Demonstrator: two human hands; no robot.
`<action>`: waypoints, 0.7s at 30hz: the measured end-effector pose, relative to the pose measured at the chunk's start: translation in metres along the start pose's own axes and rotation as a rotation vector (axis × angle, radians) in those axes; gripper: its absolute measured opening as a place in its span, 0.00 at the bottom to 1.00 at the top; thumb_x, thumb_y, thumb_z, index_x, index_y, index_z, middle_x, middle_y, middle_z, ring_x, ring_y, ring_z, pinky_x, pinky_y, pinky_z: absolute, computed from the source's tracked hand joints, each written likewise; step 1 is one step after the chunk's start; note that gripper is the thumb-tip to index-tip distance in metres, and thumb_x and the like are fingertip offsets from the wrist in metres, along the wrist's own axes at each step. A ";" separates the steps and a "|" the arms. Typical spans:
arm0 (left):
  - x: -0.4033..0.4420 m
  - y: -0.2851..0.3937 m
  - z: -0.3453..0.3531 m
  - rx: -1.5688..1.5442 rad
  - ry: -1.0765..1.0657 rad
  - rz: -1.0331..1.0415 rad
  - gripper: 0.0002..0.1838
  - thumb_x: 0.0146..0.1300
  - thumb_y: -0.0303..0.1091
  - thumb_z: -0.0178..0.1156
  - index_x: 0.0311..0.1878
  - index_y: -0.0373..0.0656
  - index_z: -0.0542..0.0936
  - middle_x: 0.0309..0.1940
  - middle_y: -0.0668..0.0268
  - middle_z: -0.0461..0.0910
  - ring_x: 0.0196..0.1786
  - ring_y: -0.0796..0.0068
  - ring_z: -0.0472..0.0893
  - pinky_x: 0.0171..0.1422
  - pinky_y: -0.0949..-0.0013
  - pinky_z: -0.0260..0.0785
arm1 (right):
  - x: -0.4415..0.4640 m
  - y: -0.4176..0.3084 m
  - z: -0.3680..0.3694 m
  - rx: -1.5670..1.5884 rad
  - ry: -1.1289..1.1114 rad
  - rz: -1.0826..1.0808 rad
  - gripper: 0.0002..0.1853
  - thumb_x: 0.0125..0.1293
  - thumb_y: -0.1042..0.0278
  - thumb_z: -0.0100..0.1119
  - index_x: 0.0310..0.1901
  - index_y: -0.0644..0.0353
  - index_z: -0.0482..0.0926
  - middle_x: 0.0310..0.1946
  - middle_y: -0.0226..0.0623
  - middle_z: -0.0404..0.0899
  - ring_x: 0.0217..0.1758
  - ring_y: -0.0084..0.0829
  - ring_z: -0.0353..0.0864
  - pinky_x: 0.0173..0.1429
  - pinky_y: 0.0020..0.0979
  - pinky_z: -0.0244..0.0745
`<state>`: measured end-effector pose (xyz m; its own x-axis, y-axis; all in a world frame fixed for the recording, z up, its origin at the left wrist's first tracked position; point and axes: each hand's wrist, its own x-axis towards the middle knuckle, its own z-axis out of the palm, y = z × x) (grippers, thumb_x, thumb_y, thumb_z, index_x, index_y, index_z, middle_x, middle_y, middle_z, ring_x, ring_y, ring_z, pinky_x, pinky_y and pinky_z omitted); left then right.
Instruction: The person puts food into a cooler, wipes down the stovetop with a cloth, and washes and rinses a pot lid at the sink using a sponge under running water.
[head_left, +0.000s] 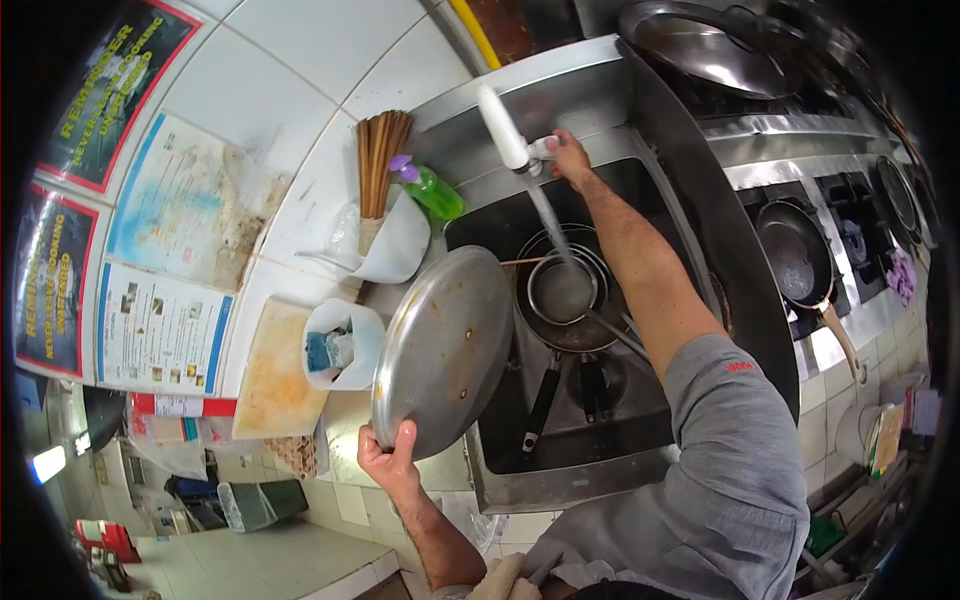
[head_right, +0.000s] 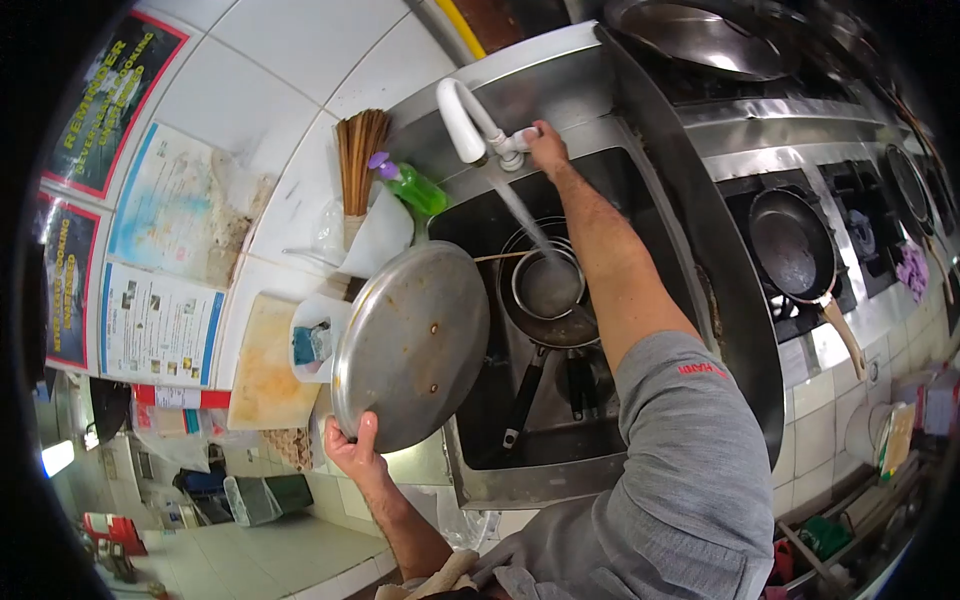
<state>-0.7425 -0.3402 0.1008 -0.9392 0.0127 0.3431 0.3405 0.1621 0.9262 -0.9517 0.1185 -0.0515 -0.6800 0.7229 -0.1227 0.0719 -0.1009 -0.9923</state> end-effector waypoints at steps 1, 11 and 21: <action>-0.005 0.001 -0.002 -0.001 0.008 -0.002 0.15 0.48 0.25 0.68 0.26 0.44 0.68 0.25 0.72 0.72 0.29 0.85 0.66 0.37 0.79 0.60 | 0.000 -0.006 0.002 -0.047 0.002 0.042 0.23 0.63 0.54 0.51 0.57 0.55 0.68 0.37 0.40 0.78 0.26 0.32 0.77 0.27 0.32 0.73; -0.032 0.016 0.010 0.098 -0.094 0.084 0.14 0.48 0.24 0.69 0.23 0.41 0.70 0.19 0.72 0.69 0.24 0.85 0.64 0.29 0.79 0.56 | -0.065 0.011 -0.006 0.373 -0.129 0.212 0.13 0.62 0.58 0.52 0.41 0.58 0.71 0.20 0.32 0.69 0.15 0.25 0.70 0.13 0.27 0.66; -0.059 0.041 0.016 -0.110 -0.299 0.189 0.12 0.52 0.28 0.66 0.37 0.34 0.75 0.30 0.66 0.77 0.31 0.79 0.73 0.36 0.74 0.67 | -0.395 -0.046 -0.149 0.182 -0.105 -0.072 0.12 0.64 0.68 0.54 0.46 0.62 0.73 0.28 0.26 0.72 0.29 0.17 0.72 0.32 0.22 0.68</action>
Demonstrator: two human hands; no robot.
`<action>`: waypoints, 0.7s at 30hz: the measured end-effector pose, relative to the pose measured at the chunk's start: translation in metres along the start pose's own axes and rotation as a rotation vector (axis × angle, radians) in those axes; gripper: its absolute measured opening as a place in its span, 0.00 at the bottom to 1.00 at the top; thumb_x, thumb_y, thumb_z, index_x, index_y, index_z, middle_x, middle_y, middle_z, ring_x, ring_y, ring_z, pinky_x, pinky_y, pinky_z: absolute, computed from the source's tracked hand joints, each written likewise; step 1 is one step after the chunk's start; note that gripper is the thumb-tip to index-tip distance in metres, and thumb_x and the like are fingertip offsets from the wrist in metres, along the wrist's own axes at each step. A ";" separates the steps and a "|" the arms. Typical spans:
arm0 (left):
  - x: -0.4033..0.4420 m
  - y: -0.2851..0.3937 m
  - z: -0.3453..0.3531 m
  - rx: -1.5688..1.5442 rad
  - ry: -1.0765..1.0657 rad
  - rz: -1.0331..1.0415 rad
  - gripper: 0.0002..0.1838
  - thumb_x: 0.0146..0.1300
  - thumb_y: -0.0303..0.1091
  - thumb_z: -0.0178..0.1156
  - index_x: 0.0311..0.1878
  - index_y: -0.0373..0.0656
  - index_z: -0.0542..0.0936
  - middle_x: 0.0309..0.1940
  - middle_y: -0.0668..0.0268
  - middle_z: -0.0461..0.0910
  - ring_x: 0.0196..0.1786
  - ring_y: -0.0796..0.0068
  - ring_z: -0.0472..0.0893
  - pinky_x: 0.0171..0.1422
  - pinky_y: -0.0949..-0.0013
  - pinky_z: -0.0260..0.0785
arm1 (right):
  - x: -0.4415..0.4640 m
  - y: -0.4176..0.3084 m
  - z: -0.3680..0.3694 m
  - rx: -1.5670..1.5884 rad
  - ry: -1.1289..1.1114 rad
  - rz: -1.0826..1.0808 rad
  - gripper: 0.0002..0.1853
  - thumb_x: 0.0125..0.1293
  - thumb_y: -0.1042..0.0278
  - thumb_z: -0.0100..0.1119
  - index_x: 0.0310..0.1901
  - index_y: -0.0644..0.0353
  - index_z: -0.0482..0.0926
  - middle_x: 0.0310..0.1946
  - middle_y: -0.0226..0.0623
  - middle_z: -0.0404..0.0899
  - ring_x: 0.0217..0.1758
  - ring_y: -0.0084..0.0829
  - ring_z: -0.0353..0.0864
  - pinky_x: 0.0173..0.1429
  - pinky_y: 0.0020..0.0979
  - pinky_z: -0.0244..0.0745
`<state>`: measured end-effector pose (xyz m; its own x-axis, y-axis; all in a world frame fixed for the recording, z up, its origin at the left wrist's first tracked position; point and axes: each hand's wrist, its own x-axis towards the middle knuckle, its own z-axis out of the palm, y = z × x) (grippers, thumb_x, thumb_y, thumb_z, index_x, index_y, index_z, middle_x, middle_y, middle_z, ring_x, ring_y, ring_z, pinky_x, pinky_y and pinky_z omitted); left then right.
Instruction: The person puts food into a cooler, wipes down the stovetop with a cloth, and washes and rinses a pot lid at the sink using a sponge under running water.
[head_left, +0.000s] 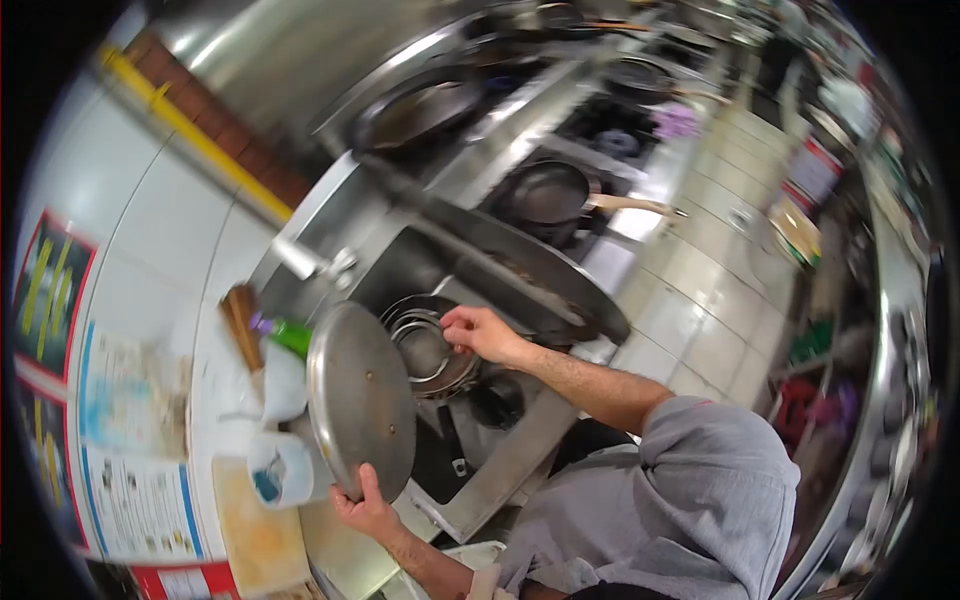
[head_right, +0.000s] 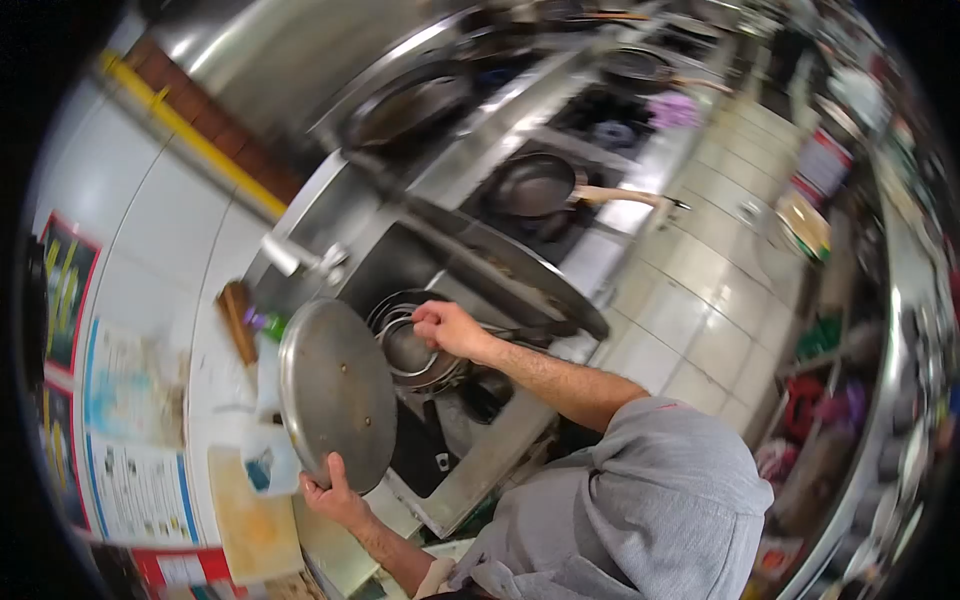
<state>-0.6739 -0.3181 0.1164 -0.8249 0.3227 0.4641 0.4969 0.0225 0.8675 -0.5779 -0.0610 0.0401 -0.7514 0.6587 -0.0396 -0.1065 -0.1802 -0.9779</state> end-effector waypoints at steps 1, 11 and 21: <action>-0.004 0.003 0.000 -0.036 -0.007 -0.018 0.12 0.53 0.28 0.65 0.38 0.33 0.75 0.31 0.64 0.77 0.31 0.78 0.73 0.37 0.74 0.67 | -0.025 -0.006 -0.011 -0.006 -0.014 0.006 0.12 0.64 0.68 0.54 0.47 0.63 0.73 0.28 0.26 0.72 0.30 0.17 0.72 0.33 0.21 0.68; -0.030 0.045 0.031 -0.414 -0.153 0.007 0.15 0.55 0.27 0.62 0.43 0.32 0.72 0.38 0.58 0.77 0.38 0.71 0.76 0.45 0.68 0.72 | -0.224 -0.012 -0.130 -0.129 0.516 0.028 0.12 0.63 0.67 0.54 0.46 0.64 0.74 0.29 0.29 0.75 0.29 0.19 0.74 0.33 0.24 0.70; -0.070 0.145 0.132 -0.526 0.053 0.364 0.29 0.51 0.34 0.68 0.54 0.32 0.71 0.38 0.52 0.78 0.39 0.68 0.75 0.42 0.64 0.71 | -0.330 0.016 -0.270 -0.159 0.871 0.006 0.11 0.61 0.66 0.54 0.42 0.63 0.75 0.29 0.33 0.77 0.27 0.22 0.75 0.32 0.27 0.72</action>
<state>-0.5088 -0.2124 0.1865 -0.6468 0.1750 0.7423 0.5603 -0.5512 0.6182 -0.1558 -0.0834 -0.0181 0.0178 0.9922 -0.1236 0.0365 -0.1242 -0.9916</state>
